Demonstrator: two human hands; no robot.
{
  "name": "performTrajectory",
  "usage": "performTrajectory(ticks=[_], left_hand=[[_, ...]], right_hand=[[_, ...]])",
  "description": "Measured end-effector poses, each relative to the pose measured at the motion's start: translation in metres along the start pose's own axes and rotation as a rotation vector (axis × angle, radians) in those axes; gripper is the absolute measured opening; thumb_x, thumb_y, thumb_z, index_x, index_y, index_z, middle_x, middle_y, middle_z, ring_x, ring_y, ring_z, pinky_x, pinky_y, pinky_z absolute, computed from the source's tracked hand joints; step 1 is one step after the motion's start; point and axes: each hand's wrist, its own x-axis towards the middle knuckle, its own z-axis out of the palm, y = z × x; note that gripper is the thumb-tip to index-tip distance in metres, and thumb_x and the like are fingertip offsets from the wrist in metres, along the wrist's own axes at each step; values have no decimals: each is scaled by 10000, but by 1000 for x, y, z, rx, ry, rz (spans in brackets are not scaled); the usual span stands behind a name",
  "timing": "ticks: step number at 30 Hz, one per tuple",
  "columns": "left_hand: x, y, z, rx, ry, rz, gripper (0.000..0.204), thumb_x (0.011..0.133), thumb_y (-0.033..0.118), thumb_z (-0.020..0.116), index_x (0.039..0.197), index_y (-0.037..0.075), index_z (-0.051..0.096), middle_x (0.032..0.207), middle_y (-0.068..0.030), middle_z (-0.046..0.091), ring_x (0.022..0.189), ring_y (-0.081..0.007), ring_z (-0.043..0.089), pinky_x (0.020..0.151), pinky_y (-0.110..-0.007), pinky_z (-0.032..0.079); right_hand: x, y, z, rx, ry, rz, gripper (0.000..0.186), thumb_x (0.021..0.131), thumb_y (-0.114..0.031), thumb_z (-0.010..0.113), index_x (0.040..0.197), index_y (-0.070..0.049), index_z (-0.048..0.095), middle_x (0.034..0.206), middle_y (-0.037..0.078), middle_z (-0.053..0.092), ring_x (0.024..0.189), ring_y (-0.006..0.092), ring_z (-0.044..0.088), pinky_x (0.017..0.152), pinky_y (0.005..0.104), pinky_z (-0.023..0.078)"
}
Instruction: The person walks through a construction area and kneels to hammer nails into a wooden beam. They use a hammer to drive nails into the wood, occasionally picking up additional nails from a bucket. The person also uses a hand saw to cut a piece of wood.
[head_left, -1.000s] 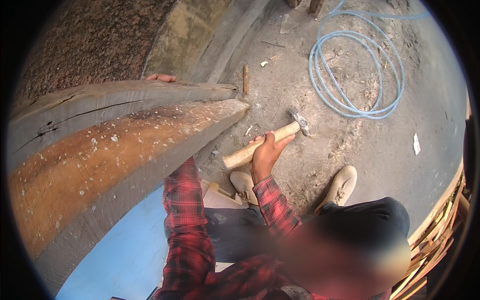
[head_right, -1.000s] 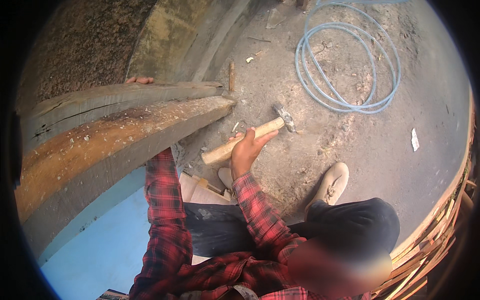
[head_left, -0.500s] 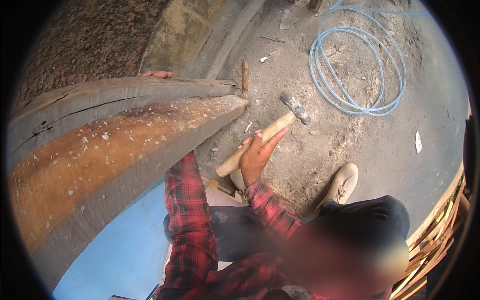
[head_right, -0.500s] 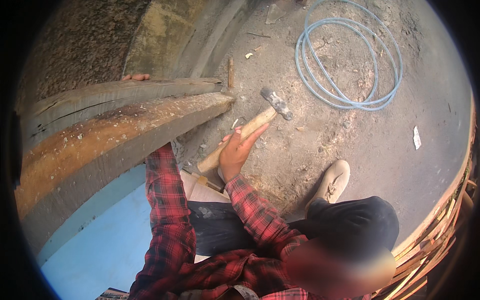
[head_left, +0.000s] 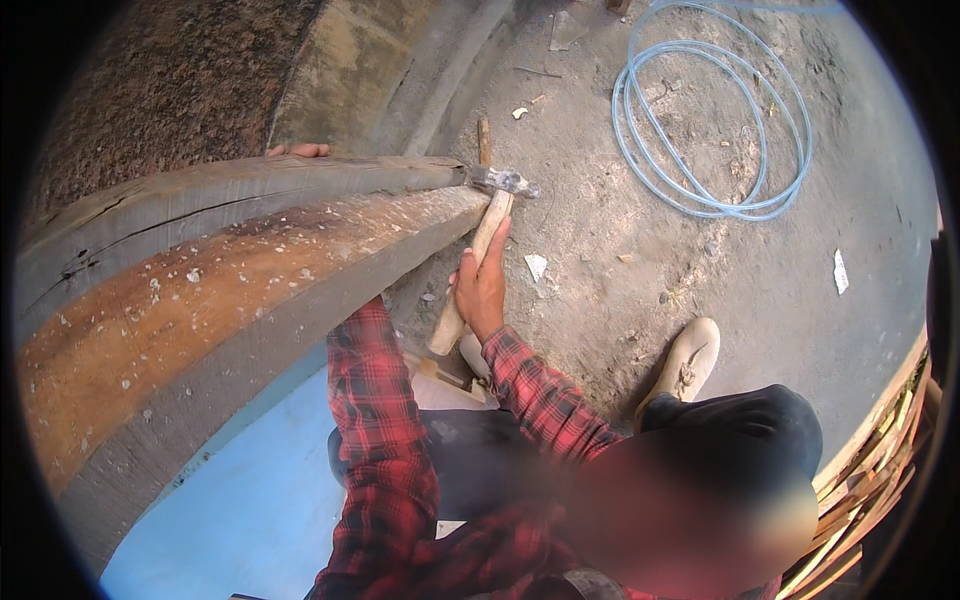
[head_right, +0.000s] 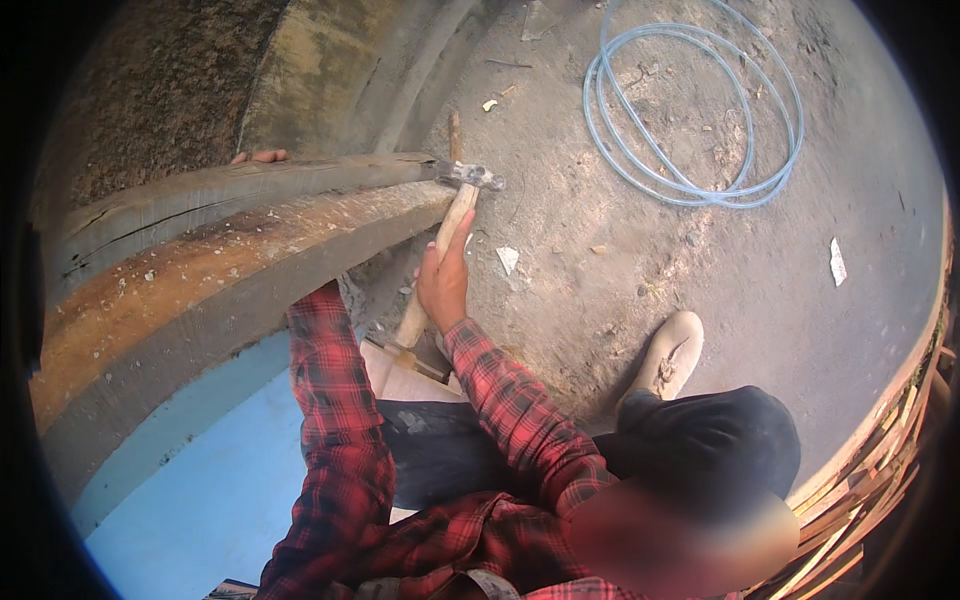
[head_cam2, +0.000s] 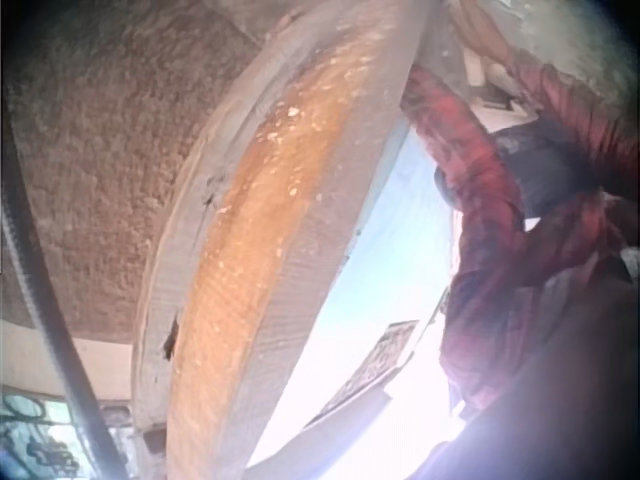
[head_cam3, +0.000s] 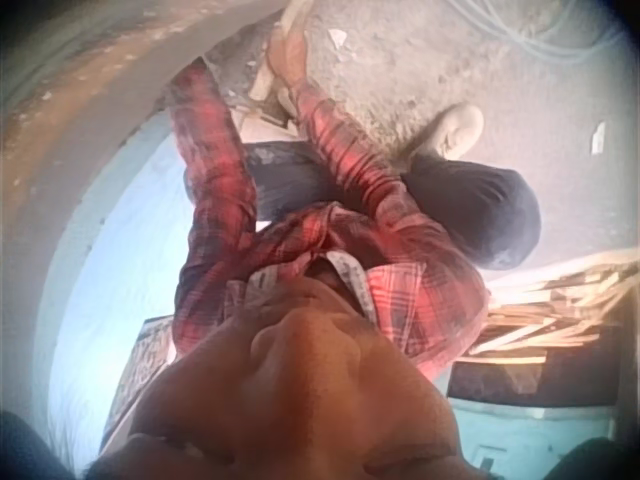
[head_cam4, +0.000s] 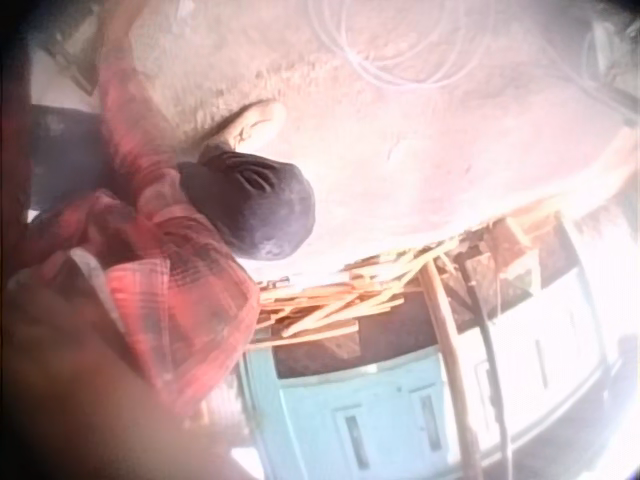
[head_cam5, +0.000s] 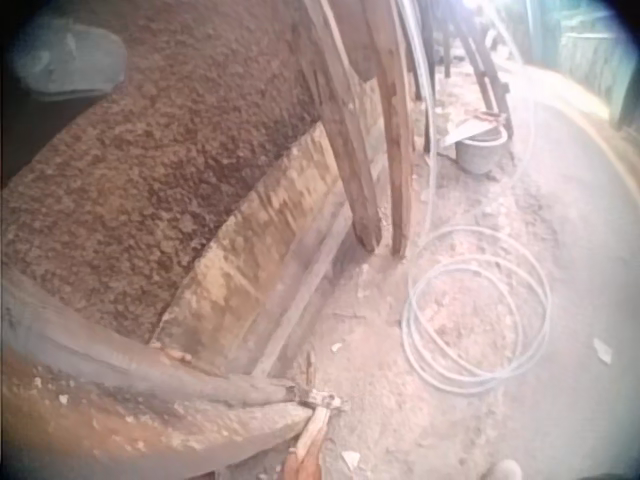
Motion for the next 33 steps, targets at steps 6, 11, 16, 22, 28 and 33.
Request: performTrajectory(ticks=[6, 11, 16, 22, 28, 33], left_hand=[[12, -31, -17, -173, -230, -50, 457, 1022, 360, 400, 1287, -11, 444, 1130, -221, 595, 1095, -304, 589, 1080, -416, 423], [7, -6, -22, -210, -222, -41, 486, 1022, 386, 393, 1319, 4, 429, 1197, -233, 570, 1148, -316, 569, 1064, -428, 451], [14, 8, -50, -217, -304, -229, 512, 1015, 409, 386, 1347, 22, 421, 1291, -257, 521, 1224, -350, 528, 1020, -460, 504], [38, 2, -45, -335, -690, -734, 537, 1017, 431, 351, 1381, 39, 398, 1310, -257, 507, 1221, -350, 535, 1009, -466, 517], [22, 12, -59, -225, -503, -485, 541, 1019, 439, 339, 1402, 58, 375, 1324, -238, 495, 1228, -321, 536, 998, -430, 535], [25, 5, -82, -177, -434, -412, 540, 1022, 449, 328, 1404, 69, 367, 1326, -223, 492, 1219, -310, 543, 984, -394, 550]], right_hand=[[-18, 13, -29, 182, 297, -137, 746, 990, -98, 410, 1553, -139, -78, 932, 75, 548, 627, 123, 545, 574, 273, 495], [5, 7, -14, -171, -69, 33, 734, 1001, -139, 424, 1554, -140, -59, 926, 97, 583, 622, 137, 560, 568, 283, 505], [6, 20, -20, 79, -7, 1, 690, 1013, -155, 411, 1559, -136, -11, 956, 96, 591, 628, 121, 555, 549, 275, 490], [1, 12, -29, 241, 350, -234, 688, 1012, -137, 391, 1555, -116, -31, 1008, 94, 530, 640, 129, 539, 568, 273, 487], [5, 15, -26, -72, -90, 26, 662, 1020, -167, 404, 1563, -140, 26, 944, 84, 539, 637, 128, 541, 543, 268, 486], [-18, 17, -11, 240, 298, -161, 684, 1011, -160, 404, 1553, -110, -11, 902, 85, 583, 614, 145, 571, 573, 300, 496]])
